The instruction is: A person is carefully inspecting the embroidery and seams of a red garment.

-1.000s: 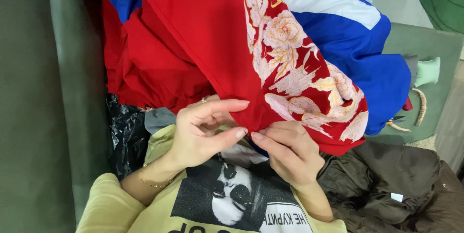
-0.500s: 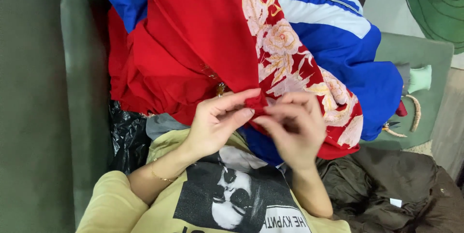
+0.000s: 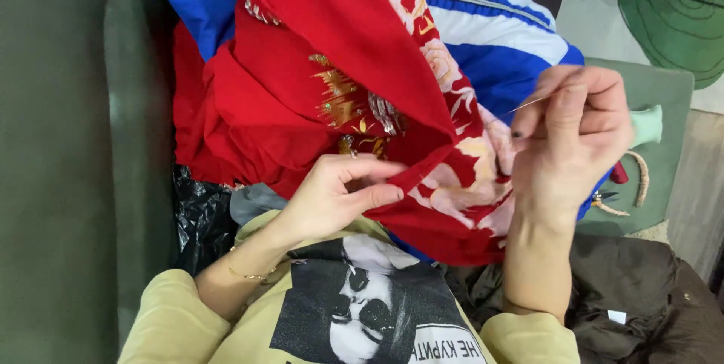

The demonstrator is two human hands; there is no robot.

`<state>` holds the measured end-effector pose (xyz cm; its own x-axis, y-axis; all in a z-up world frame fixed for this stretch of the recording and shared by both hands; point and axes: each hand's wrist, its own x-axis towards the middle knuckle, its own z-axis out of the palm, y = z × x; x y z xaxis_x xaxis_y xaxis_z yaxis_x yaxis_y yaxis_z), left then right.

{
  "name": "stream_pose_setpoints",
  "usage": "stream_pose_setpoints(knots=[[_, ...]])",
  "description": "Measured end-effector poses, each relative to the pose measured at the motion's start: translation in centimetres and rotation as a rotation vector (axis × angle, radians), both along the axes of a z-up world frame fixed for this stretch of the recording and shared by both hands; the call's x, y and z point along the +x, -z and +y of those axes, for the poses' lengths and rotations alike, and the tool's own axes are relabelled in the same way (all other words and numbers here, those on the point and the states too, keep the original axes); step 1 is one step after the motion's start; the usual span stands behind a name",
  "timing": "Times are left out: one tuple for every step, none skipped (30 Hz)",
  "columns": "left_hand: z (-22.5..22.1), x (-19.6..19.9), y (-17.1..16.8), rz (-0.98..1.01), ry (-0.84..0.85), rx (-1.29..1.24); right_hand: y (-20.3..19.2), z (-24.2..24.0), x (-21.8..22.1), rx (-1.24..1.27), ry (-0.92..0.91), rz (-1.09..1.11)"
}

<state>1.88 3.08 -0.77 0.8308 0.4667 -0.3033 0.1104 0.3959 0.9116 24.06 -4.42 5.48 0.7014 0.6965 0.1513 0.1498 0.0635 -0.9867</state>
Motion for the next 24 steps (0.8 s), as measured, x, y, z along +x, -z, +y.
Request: stream_pose_setpoints(knots=[[0.2, 0.2, 0.2, -0.021, -0.015, 0.072, -0.9, 0.5, -1.1, -0.069, -0.064, -0.049], [0.4, 0.4, 0.5, -0.042, -0.031, 0.144, -1.8, 1.1, -2.2, -0.140, -0.126, -0.098], [0.7, 0.4, 0.5, -0.045, -0.031, 0.145, -1.1, 0.8, -2.1, -0.139, -0.126, -0.100], [1.0, 0.4, 0.6, -0.035, -0.042, 0.204, -0.4, 0.4, -2.1, -0.073, -0.308, 0.108], [1.2, 0.3, 0.7, -0.023, -0.054, 0.262, 0.3, 0.1, -2.0, -0.008, -0.487, 0.320], [1.3, 0.1, 1.1, -0.024, -0.054, 0.262, -0.2, 0.3, -1.0, -0.009, -0.487, 0.319], [1.3, -0.2, 1.5, -0.027, -0.054, 0.204, -0.7, 0.5, -0.1, -0.040, -0.458, 0.155], [1.3, -0.5, 1.9, -0.029, -0.054, 0.146, -1.1, 0.7, 0.8, -0.071, -0.426, -0.008], [1.5, -0.6, 1.6, -0.029, -0.057, 0.147, -1.7, 0.8, 2.3, -0.070, -0.429, -0.008], [1.6, -0.7, 1.4, -0.009, 0.000, 0.003, -2.3, 0.9, 3.7, -0.156, -0.376, 0.046], [1.6, -0.9, 1.2, 0.013, 0.057, -0.144, -2.8, 1.0, 5.2, -0.244, -0.322, 0.101], [1.6, -0.9, 1.2, 0.015, 0.055, -0.145, -2.6, 1.0, 6.5, -0.245, -0.324, 0.103], [1.6, -0.8, 1.3, 0.029, 0.059, -0.138, -2.6, 1.0, 7.8, -0.268, -0.310, 0.186], [1.5, -0.7, 1.3, 0.043, 0.064, -0.131, -2.6, 1.0, 9.2, -0.291, -0.294, 0.270], [1.5, -0.7, 1.3, 0.043, 0.063, -0.132, -2.6, 1.2, 8.9, -0.292, -0.295, 0.270], [1.5, -0.6, 1.4, -0.034, 0.032, -0.048, -2.6, 1.3, 8.5, -0.324, -0.291, 0.286], [1.6, -0.5, 1.4, -0.111, 0.001, 0.037, -2.6, 1.6, 8.2, -0.354, -0.287, 0.300], [1.5, -0.6, 1.7, -0.113, -0.001, 0.038, -2.3, 1.5, 7.9, -0.354, -0.289, 0.298], [1.3, -0.6, 1.9, -0.101, -0.021, 0.019, -2.0, 1.4, 7.6, -0.301, -0.347, 0.398], [1.1, -0.6, 2.2, -0.088, -0.042, 0.000, -1.6, 1.2, 7.3, -0.248, -0.405, 0.499], [1.1, -0.6, 2.2, -0.086, -0.045, -0.001, -1.4, 1.1, 7.1, -0.249, -0.408, 0.501], [1.2, -0.6, 2.3, -0.089, -0.067, 0.009, -1.2, 1.0, 6.9, -0.219, -0.470, 0.525], [1.2, -0.7, 2.4, -0.091, -0.088, 0.020, -0.9, 0.9, 6.6, -0.187, -0.533, 0.550], [1.3, -0.8, 2.3, -0.088, -0.092, 0.021, -0.9, 1.0, 7.2, -0.187, -0.536, 0.553]])
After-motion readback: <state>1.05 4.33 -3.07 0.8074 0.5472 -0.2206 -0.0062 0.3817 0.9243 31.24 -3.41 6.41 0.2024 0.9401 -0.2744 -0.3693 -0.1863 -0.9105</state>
